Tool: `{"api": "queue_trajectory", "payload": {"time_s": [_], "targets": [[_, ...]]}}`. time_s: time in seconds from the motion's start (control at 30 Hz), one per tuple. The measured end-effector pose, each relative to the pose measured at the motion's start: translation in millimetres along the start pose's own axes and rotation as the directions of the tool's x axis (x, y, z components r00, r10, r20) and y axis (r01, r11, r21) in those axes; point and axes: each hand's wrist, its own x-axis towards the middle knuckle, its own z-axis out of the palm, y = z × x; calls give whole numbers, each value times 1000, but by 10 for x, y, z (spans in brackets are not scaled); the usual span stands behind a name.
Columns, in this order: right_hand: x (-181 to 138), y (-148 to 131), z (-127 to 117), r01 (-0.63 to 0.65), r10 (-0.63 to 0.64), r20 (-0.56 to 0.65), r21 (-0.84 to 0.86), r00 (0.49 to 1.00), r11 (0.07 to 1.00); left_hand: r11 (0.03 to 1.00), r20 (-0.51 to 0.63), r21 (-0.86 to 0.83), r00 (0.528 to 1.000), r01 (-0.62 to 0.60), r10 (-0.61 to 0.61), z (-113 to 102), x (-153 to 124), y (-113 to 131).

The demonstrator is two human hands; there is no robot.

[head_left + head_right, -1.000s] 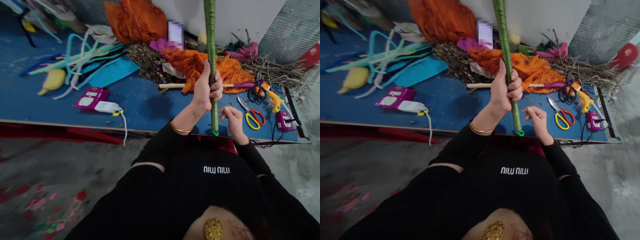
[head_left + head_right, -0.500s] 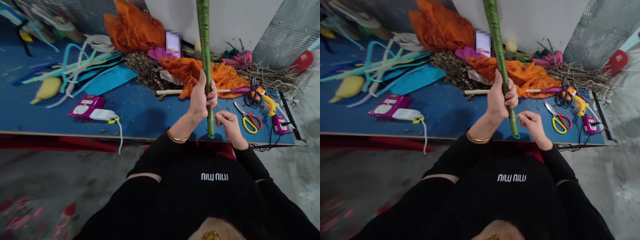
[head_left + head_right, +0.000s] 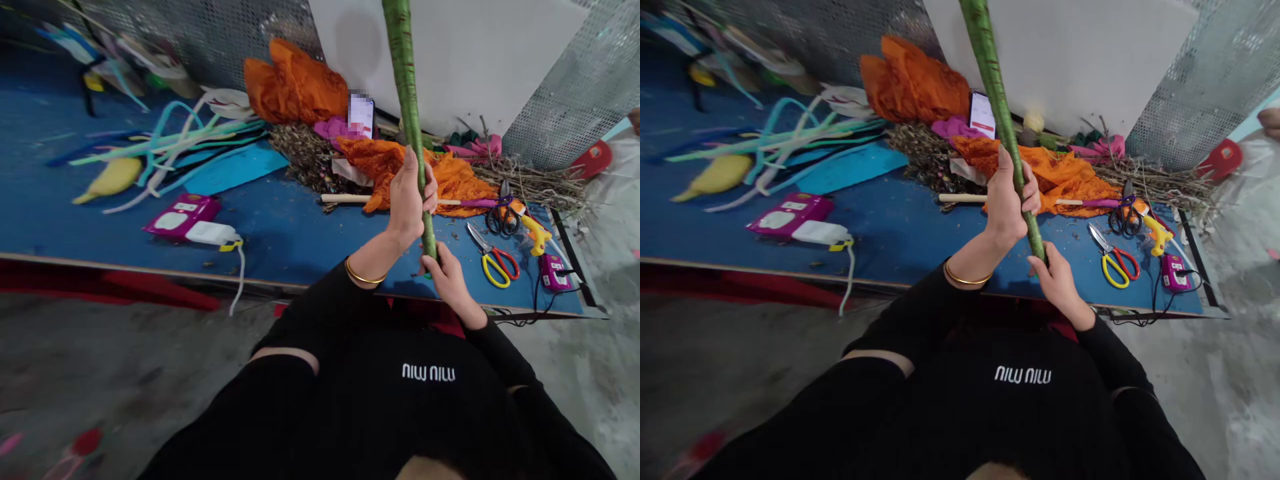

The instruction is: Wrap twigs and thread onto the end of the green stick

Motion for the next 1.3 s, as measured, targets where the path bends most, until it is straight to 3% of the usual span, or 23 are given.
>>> {"api": "queue_trajectory", "payload": {"time_s": [0.07, 0.13, 0.27, 0.37, 0.5, 0.6, 0.77, 0.93, 1.03, 1.1, 1.3], "targets": [[61, -29, 109, 18, -15, -70, 37, 997, 999, 997, 58, 63, 998, -41, 38, -45, 32, 6], [102, -49, 103, 60, -47, -104, 127, 994, 990, 986, 134, 169, 991, 6, -30, -171, 41, 1], [132, -115, 27, 83, -68, -60, 314, 996, 946, 961, 327, 277, 938, 18, -112, -571, -77, -158], [141, -154, 56, 45, -44, -12, 397, 999, 917, 949, 319, 311, 935, 54, -158, -783, -243, -342], [137, -129, 120, 29, -28, -8, 406, 1000, 913, 936, 235, 330, 951, 118, -203, -805, -395, -447], [113, -61, 117, 64, -57, -31, 306, 998, 950, 926, 215, 361, 957, 109, -196, -759, -438, -429], [75, 95, 80, 225, -222, -75, 20, 972, 974, 883, 269, 466, 959, -51, -87, -730, -505, -393], [67, 267, 60, 336, -398, -106, -366, 911, 868, 836, 297, 535, 953, -122, -52, -680, -552, -413], [68, 358, 56, 306, -456, -136, -572, 879, 761, 827, 272, 551, 961, -113, -50, -623, -566, -440], [68, 410, 62, 251, -441, -150, -644, 885, 723, 812, 247, 573, 968, -114, -38, -582, -571, -465], [69, 496, 87, 170, -349, -162, -643, 923, 747, 726, 114, 681, 993, -98, 27, -501, -562, -597]]}}
